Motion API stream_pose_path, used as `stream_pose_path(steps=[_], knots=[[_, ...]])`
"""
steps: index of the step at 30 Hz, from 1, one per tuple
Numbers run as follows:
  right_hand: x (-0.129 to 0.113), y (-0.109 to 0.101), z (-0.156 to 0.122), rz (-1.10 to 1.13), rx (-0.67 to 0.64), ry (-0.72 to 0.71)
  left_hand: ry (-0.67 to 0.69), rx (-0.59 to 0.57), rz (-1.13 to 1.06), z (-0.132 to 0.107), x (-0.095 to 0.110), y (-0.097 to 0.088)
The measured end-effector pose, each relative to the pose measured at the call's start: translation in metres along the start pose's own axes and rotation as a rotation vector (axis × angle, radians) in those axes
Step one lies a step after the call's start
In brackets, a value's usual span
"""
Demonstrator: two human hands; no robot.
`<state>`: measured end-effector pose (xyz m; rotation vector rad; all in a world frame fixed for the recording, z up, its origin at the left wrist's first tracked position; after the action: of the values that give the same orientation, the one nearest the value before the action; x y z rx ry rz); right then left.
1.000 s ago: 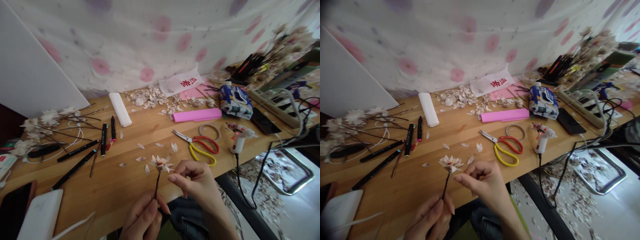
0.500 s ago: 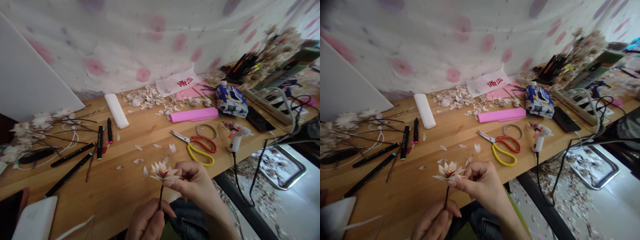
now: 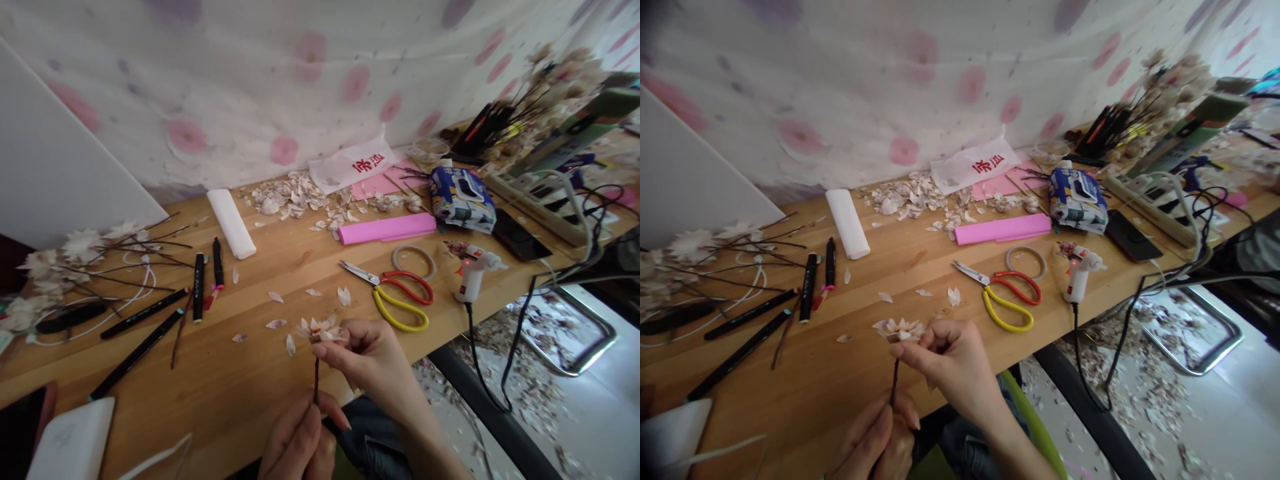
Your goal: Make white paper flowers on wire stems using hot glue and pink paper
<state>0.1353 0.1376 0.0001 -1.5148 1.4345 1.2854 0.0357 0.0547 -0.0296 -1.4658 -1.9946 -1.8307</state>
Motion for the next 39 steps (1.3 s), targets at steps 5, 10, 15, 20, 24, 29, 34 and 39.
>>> stream_pose_path(steps=[5, 10, 15, 20, 24, 29, 34, 39], knots=[[-0.007, 0.007, -0.006, -0.022, -0.085, -0.034, 0.024, -0.003, -0.201, 0.003, 0.002, -0.006], [-0.012, 0.005, -0.010, -0.201, -0.082, -0.094, 0.074, -0.093, -0.295, 0.000, 0.015, 0.000], [-0.004, -0.008, -0.009, -0.280, -0.060, -0.117, 0.137, -0.113, -0.340, -0.003, 0.020, 0.000], [-0.014, -0.018, -0.014, -0.297, -0.006, -0.200, 0.151, -0.172, -0.361, -0.001, 0.023, 0.006], [-0.025, -0.011, -0.017, -0.358, -0.074, -0.252, 0.146, -0.048, -0.322, -0.006, 0.027, -0.003], [-0.015, -0.030, -0.013, -0.467, 0.009, -0.296, 0.230, 0.335, -0.114, -0.017, 0.045, -0.048], [-0.016, -0.060, -0.021, -0.656, 0.174, -0.348, 0.373, 0.595, 0.175, -0.027, 0.075, -0.089], [-0.069, -0.033, -0.086, -0.782, 0.175, -0.684, 0.432, 0.664, 0.161, -0.033, 0.083, -0.106]])
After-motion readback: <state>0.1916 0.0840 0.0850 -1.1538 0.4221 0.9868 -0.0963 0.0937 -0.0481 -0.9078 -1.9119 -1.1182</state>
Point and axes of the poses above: each hand's wrist, its own z-axis towards the middle knuckle, its own y-axis out of the palm, x = y × z, the point moved 8 cm from there along z, towards the middle knuckle, and after that the axes turned 7 degrees about -x, right-handed, at the moved point
